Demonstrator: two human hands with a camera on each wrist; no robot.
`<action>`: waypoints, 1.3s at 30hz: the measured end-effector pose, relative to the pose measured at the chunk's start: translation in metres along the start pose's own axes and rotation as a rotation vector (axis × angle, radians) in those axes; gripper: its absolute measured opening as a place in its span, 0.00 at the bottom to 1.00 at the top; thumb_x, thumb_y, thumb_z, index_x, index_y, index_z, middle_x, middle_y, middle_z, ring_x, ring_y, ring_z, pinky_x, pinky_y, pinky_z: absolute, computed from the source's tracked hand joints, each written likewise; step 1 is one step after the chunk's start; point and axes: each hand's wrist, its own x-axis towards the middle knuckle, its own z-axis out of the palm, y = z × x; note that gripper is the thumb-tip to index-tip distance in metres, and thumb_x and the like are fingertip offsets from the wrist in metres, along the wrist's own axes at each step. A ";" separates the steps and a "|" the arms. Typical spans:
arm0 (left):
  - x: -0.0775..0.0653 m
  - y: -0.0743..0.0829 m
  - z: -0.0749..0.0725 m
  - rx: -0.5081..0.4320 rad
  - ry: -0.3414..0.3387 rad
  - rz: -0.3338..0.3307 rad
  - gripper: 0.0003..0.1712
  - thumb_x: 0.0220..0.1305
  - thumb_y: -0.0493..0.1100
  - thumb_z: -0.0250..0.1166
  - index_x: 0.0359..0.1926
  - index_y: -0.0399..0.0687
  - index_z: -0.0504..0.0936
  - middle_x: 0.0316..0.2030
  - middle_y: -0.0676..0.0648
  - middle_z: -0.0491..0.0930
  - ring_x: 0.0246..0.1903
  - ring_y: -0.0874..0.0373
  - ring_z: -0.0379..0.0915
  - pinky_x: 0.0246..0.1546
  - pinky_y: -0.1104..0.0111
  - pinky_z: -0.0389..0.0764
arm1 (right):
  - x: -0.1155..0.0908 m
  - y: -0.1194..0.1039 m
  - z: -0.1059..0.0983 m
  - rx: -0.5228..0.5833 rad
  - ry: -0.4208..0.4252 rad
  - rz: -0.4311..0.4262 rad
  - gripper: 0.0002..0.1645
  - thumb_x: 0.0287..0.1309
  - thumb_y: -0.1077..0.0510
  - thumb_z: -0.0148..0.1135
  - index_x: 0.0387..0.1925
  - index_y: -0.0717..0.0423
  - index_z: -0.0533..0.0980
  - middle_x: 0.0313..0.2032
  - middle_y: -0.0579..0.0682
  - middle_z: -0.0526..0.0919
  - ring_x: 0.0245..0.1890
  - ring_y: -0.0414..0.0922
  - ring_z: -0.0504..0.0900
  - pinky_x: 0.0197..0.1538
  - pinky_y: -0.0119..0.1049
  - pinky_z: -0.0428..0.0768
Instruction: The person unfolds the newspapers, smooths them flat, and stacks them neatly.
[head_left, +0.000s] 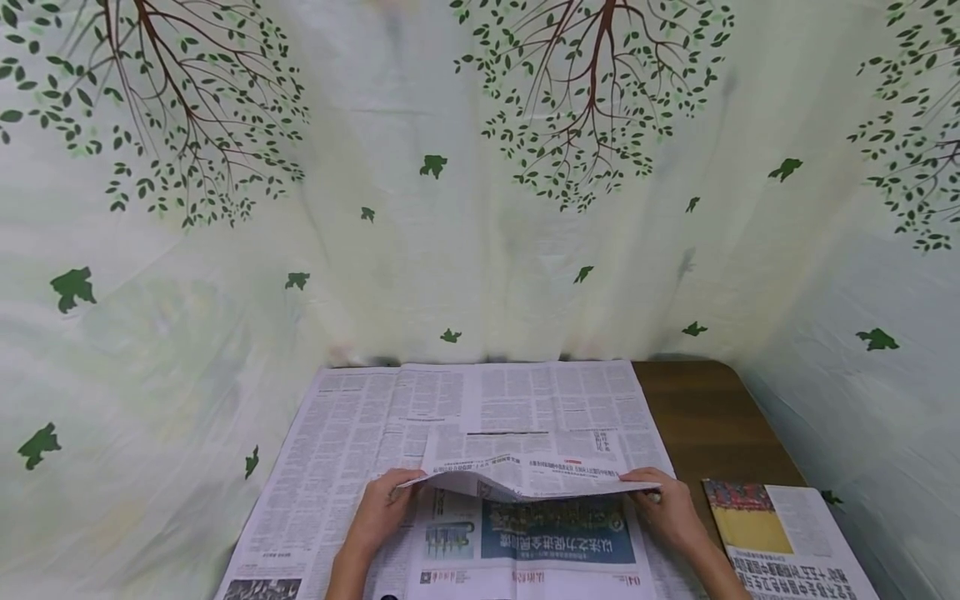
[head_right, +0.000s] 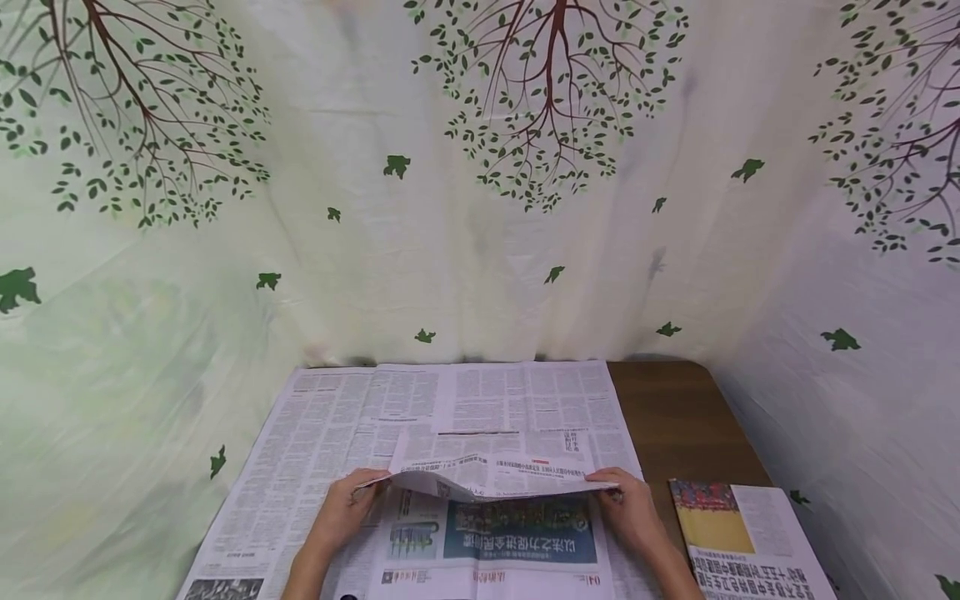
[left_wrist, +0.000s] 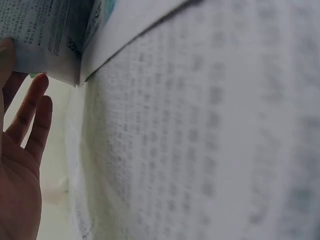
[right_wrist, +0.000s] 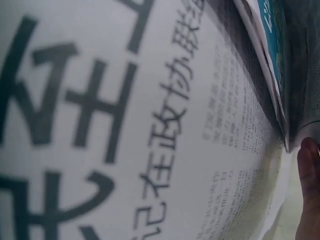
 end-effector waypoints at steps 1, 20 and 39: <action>0.001 0.000 -0.001 0.007 0.021 0.028 0.20 0.59 0.31 0.73 0.42 0.65 0.90 0.42 0.61 0.89 0.46 0.60 0.86 0.49 0.65 0.85 | 0.001 -0.001 0.000 -0.008 0.003 0.003 0.20 0.48 0.74 0.75 0.39 0.49 0.89 0.40 0.45 0.90 0.39 0.32 0.86 0.39 0.19 0.79; 0.030 0.018 -0.018 0.009 0.116 0.285 0.15 0.61 0.30 0.72 0.44 0.54 0.88 0.41 0.55 0.89 0.39 0.63 0.86 0.39 0.70 0.85 | 0.013 -0.006 -0.005 0.032 0.041 -0.010 0.14 0.54 0.65 0.76 0.35 0.42 0.85 0.33 0.42 0.89 0.32 0.28 0.84 0.35 0.24 0.82; 0.047 0.033 -0.026 -0.195 0.018 0.053 0.10 0.73 0.40 0.65 0.51 0.51 0.86 0.39 0.52 0.87 0.34 0.65 0.81 0.37 0.69 0.84 | 0.022 -0.003 0.006 0.030 -0.007 0.069 0.11 0.56 0.67 0.74 0.40 0.53 0.86 0.35 0.49 0.90 0.33 0.29 0.83 0.32 0.31 0.84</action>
